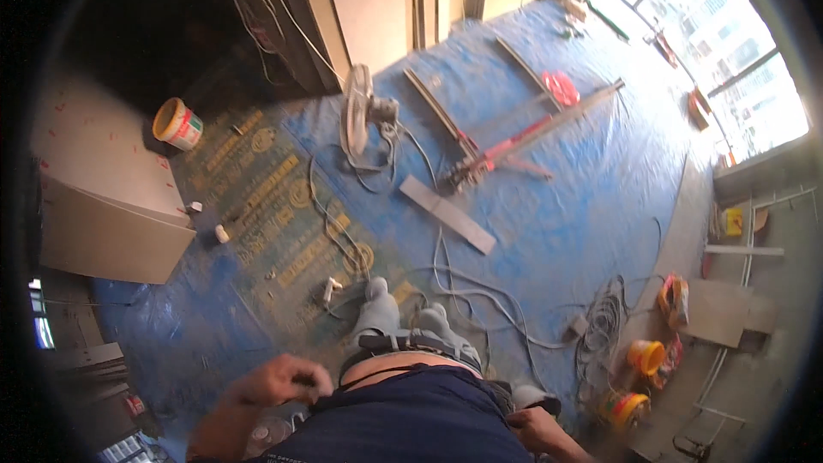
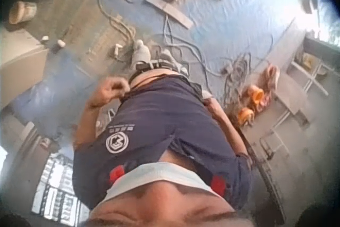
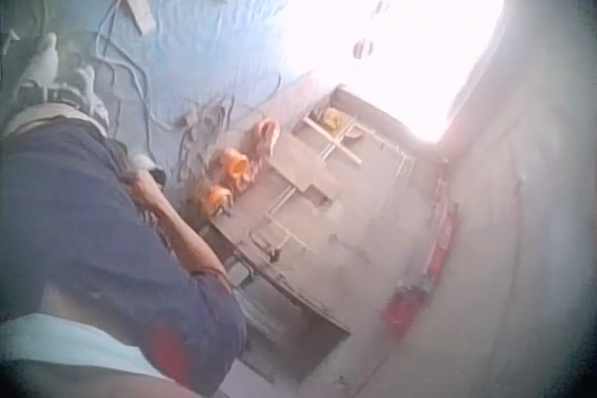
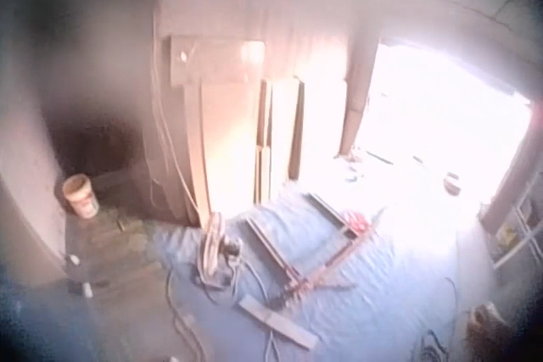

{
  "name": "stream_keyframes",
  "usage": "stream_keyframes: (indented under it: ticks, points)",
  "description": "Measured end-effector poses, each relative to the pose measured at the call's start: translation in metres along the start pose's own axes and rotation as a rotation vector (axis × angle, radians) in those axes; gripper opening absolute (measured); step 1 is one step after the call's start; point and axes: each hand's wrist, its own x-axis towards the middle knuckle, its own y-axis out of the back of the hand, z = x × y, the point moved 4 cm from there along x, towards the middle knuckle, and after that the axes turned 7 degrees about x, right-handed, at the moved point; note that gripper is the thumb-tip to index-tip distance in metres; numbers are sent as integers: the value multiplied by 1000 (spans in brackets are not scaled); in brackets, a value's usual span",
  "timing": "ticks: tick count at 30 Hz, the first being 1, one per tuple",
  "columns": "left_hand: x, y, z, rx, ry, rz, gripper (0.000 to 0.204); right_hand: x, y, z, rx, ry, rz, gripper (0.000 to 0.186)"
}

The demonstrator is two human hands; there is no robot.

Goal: The person applies plaster from a bucket onto a wall surface and corner using a trowel, then smooths the material. They walk to another part of the room and adjust a tool belt around their waist.

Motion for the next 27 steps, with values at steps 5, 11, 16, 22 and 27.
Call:
stream_keyframes:
  ticks: [5, 11, 16, 22, 27]
  points:
    - [-33, 8, -44, -133, 217, -220, 12, -9, -37, 1, 142, 31, -21, 22]
    - [-34, 24, -137, 269, 600, 144, 22, -10, -86, 14, 319, -123, -84, 23]
    - [-13, 42, -110, 787, 40, 502, 17, -4, -106, 9, 323, -245, -36, 17]
    - [-9, 78, -120, 642, 420, 192, 30, 20, -127, -14, 372, -204, 138, 18]
    - [-15, 101, -152, 383, 333, 97, 35, 49, -140, -28, 388, -142, 232, 20]
